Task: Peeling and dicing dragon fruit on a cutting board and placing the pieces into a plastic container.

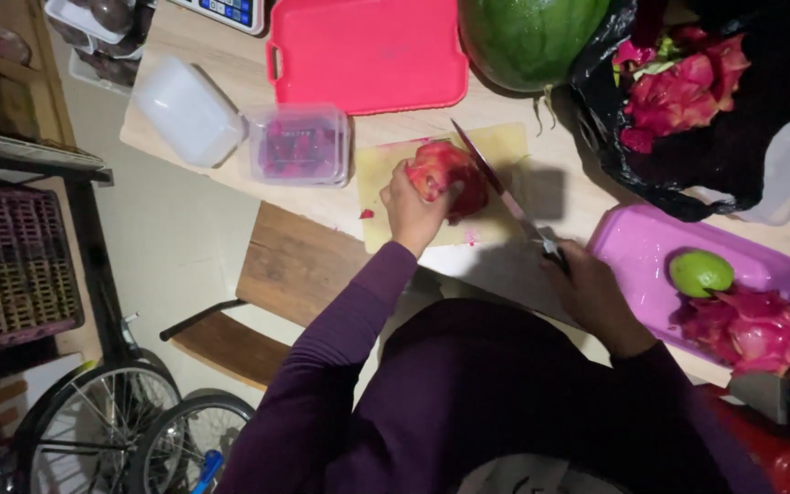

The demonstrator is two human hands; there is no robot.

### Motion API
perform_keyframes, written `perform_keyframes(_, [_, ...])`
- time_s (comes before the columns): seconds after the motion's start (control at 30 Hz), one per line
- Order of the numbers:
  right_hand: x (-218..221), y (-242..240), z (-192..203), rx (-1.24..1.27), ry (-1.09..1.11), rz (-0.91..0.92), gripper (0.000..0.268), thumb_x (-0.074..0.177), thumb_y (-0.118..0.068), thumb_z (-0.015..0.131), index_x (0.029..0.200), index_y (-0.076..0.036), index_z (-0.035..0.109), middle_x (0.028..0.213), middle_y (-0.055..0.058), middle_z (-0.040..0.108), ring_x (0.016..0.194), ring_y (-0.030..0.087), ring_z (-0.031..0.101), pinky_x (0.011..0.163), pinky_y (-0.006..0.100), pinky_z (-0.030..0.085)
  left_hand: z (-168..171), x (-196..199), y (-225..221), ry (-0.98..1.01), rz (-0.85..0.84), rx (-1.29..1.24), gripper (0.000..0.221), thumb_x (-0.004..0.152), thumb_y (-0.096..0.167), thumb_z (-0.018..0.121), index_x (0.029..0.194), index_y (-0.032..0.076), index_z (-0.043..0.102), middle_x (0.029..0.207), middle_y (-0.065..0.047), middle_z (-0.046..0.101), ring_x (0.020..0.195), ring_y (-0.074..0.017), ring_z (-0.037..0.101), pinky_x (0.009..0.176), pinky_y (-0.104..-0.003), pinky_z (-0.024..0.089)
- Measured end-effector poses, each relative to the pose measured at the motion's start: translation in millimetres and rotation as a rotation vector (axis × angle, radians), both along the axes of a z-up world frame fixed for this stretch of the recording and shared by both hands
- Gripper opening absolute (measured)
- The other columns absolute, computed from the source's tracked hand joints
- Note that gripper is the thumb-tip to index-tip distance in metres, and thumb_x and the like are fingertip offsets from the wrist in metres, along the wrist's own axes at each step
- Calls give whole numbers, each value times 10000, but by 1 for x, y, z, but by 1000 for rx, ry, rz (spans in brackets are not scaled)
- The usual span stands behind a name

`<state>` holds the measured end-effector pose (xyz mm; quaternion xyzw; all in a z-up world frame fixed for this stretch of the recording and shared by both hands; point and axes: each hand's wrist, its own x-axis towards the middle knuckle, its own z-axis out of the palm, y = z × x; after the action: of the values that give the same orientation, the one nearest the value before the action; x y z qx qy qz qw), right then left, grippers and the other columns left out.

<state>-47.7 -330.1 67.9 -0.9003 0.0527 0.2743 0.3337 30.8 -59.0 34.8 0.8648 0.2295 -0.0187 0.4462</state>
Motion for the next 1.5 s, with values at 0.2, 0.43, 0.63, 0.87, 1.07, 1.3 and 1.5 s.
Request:
perform_keyframes(0.2, [-8, 25, 8, -63, -5, 113, 433, 1040, -380, 461, 1315, -54, 537, 960, 256, 750, 945, 452, 745, 836, 579, 569, -23, -8, 6, -83, -401, 55, 1131, 620, 605, 892, 1414, 58, 301, 1407, -266, 408, 1402, -490, 316, 1254, -568, 100])
perform_keyframes(0.43, [-20, 15, -33, -149, -37, 136, 445, 1072, -515, 386, 1265, -134, 512, 1052, 200, 740, 985, 414, 744, 838, 556, 580, -7, -12, -4, 2, -498, -44, 1087, 752, 318, 884, 1541, 121, 162, 1515, -305, 155, 1431, -610, 258, 1200, -640, 302])
perform_keyframes(0.63, [-31, 16, -53, -210, -82, 130, 455, 1058, -559, 394, 1191, -154, 552, 993, 156, 743, 955, 371, 754, 825, 526, 593, -14, -11, 1, -57, -508, -16, 1088, 743, 337, 908, 1514, 78, 184, 1484, -280, 207, 1421, -570, 315, 1188, -617, 338])
perform_keyframes(0.87, [-21, 18, -9, -113, -35, 168, 419, 1037, -469, 432, 1293, -157, 547, 1209, 172, 692, 1150, 382, 686, 958, 541, 536, -24, -11, 6, -109, -542, -11, 1099, 738, 330, 926, 1495, 31, 187, 1442, -271, 234, 1417, -554, 317, 1186, -624, 333])
perform_keyframes(1.07, [-58, 16, -129, -928, -929, 676, 448, 1061, -395, 416, 1139, -80, 725, 1067, 68, 728, 1087, 256, 683, 1085, 399, 450, -34, -9, 9, -139, -559, 12, 1139, 685, 296, 950, 1477, -23, 197, 1393, -266, 273, 1388, -551, 338, 1190, -623, 320])
perform_keyframes(1.3, [6, 56, -39, -330, -497, 306, 246, 1027, -434, 512, 1079, -194, 501, 540, -25, 666, 633, 137, 756, 605, 254, 567, -51, -9, 14, -171, -557, 5, 1151, 661, 310, 962, 1459, -34, 207, 1374, -255, 289, 1377, -542, 349, 1191, -611, 313])
perform_keyframes(1.5, [20, 73, -76, -408, -251, 228, 397, 988, -568, 474, 1232, -256, 446, 664, 70, 720, 699, 334, 775, 629, 444, 617, -51, -5, 18, -163, -582, 5, 1138, 660, 292, 959, 1452, -38, 212, 1355, -242, 302, 1386, -517, 335, 1213, -582, 290])
